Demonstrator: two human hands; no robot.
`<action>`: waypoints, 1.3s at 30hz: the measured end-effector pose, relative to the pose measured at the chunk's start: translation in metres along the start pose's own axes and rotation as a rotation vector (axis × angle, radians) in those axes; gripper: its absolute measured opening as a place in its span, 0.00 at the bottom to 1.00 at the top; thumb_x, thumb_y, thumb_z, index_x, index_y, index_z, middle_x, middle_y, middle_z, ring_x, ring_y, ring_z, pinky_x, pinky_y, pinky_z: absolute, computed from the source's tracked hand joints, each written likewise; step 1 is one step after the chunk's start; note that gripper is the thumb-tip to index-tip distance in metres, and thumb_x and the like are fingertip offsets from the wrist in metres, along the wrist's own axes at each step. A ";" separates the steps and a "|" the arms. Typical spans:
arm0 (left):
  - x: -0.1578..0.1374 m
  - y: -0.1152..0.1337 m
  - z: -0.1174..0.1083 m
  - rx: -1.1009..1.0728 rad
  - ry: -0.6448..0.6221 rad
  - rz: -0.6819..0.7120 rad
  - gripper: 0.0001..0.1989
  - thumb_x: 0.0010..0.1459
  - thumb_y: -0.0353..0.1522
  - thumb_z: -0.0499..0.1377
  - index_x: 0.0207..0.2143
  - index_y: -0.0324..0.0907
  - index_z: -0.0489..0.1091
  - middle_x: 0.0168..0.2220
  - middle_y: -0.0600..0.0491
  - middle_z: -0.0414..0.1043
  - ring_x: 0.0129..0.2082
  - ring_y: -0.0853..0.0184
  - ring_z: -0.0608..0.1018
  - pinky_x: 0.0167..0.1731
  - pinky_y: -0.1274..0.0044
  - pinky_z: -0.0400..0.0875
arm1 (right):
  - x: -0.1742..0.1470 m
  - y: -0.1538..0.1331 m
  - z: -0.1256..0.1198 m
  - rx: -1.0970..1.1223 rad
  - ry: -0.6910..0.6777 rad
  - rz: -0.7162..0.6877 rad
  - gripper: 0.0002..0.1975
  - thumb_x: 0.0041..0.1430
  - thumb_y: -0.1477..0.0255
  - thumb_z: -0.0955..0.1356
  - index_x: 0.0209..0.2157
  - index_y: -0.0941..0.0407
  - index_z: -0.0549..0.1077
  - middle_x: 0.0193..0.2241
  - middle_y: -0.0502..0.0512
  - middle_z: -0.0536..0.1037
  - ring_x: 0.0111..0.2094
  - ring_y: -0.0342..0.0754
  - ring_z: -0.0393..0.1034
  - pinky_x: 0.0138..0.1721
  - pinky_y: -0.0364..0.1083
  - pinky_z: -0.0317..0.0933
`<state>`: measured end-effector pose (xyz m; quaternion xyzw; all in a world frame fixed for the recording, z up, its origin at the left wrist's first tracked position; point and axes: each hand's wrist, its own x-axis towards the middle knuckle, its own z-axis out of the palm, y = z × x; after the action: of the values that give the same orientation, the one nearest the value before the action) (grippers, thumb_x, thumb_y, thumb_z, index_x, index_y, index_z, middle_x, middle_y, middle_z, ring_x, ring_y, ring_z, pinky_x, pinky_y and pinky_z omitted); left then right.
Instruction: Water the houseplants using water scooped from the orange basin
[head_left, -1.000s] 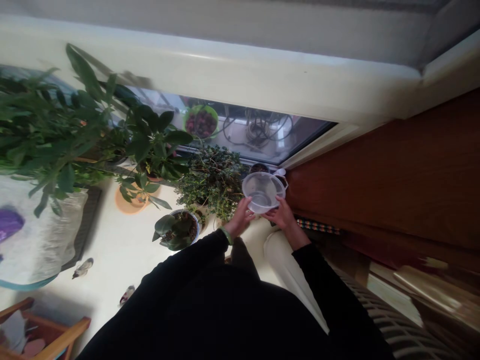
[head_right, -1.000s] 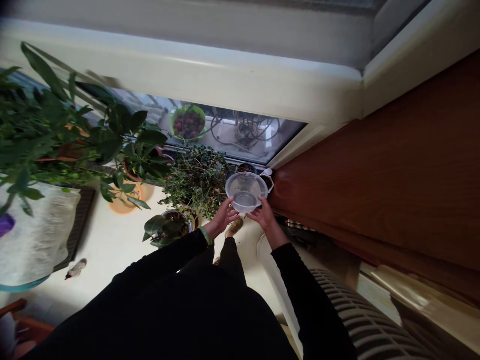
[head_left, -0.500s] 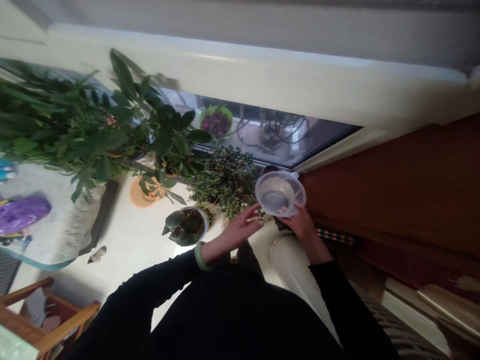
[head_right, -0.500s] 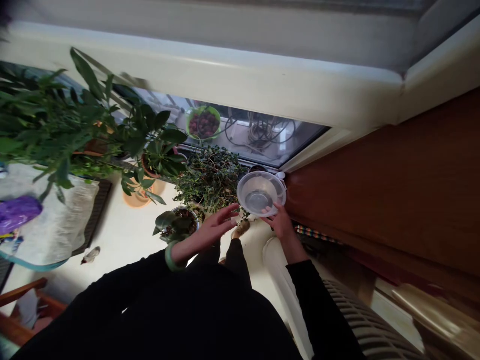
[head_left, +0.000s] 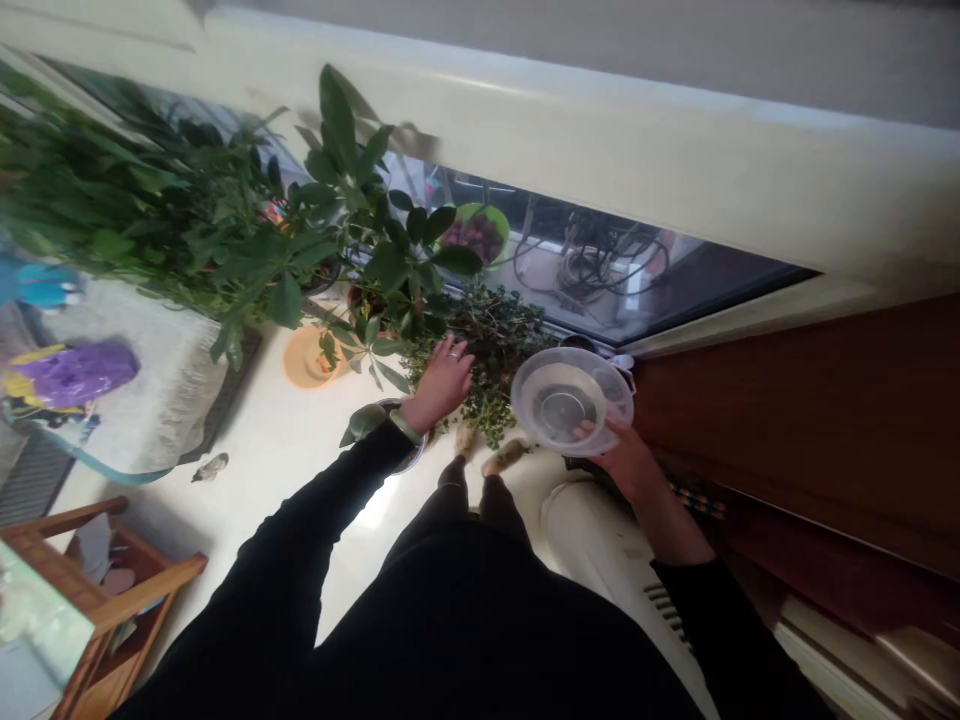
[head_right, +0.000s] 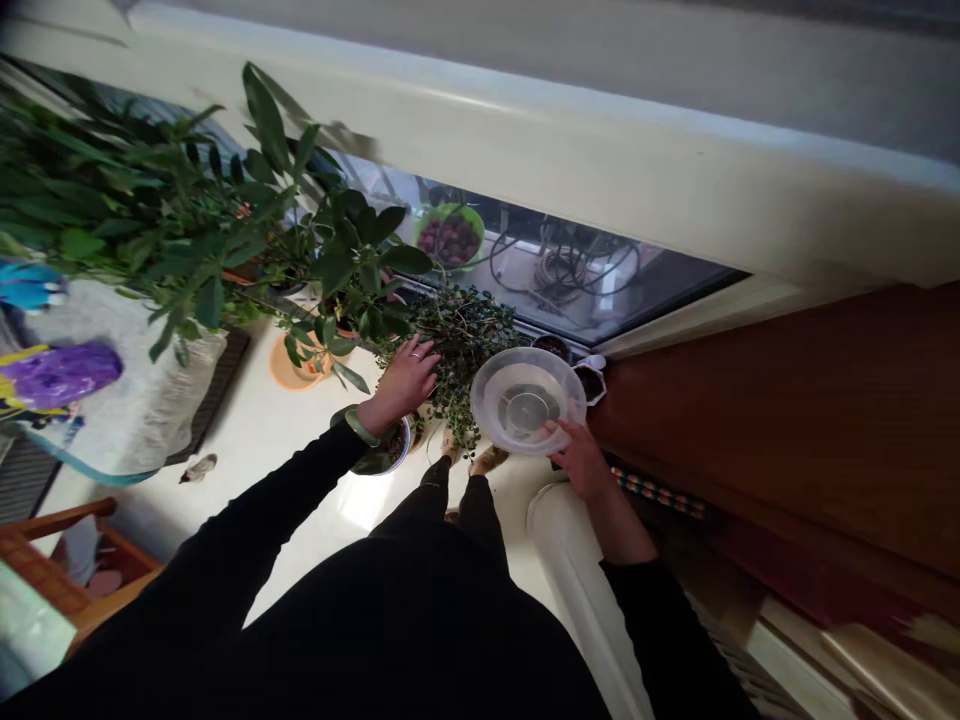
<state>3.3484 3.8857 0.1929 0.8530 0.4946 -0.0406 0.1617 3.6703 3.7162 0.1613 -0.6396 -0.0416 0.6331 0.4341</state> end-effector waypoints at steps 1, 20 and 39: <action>-0.008 -0.005 0.003 -0.005 0.001 0.000 0.19 0.71 0.28 0.61 0.60 0.38 0.83 0.77 0.37 0.74 0.83 0.42 0.67 0.83 0.47 0.62 | -0.001 -0.001 0.005 -0.012 -0.002 0.001 0.34 0.49 0.55 0.80 0.59 0.41 0.78 0.51 0.54 0.89 0.64 0.64 0.84 0.56 0.60 0.84; -0.045 -0.022 0.045 -0.136 0.103 0.041 0.12 0.69 0.25 0.64 0.51 0.41 0.85 0.83 0.39 0.63 0.87 0.40 0.56 0.85 0.41 0.55 | -0.005 -0.025 0.086 -0.260 0.164 -0.029 0.33 0.51 0.54 0.79 0.59 0.39 0.75 0.54 0.50 0.85 0.47 0.53 0.82 0.41 0.47 0.79; -0.041 -0.029 0.037 -0.215 0.106 0.063 0.10 0.69 0.25 0.63 0.48 0.40 0.83 0.84 0.37 0.60 0.88 0.40 0.54 0.84 0.39 0.56 | 0.001 -0.024 0.105 -0.324 0.202 -0.046 0.39 0.51 0.51 0.82 0.64 0.39 0.76 0.60 0.52 0.86 0.53 0.60 0.84 0.55 0.58 0.82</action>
<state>3.3056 3.8532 0.1604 0.8468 0.4771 0.0628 0.2269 3.5930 3.7845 0.1936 -0.7602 -0.1140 0.5407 0.3417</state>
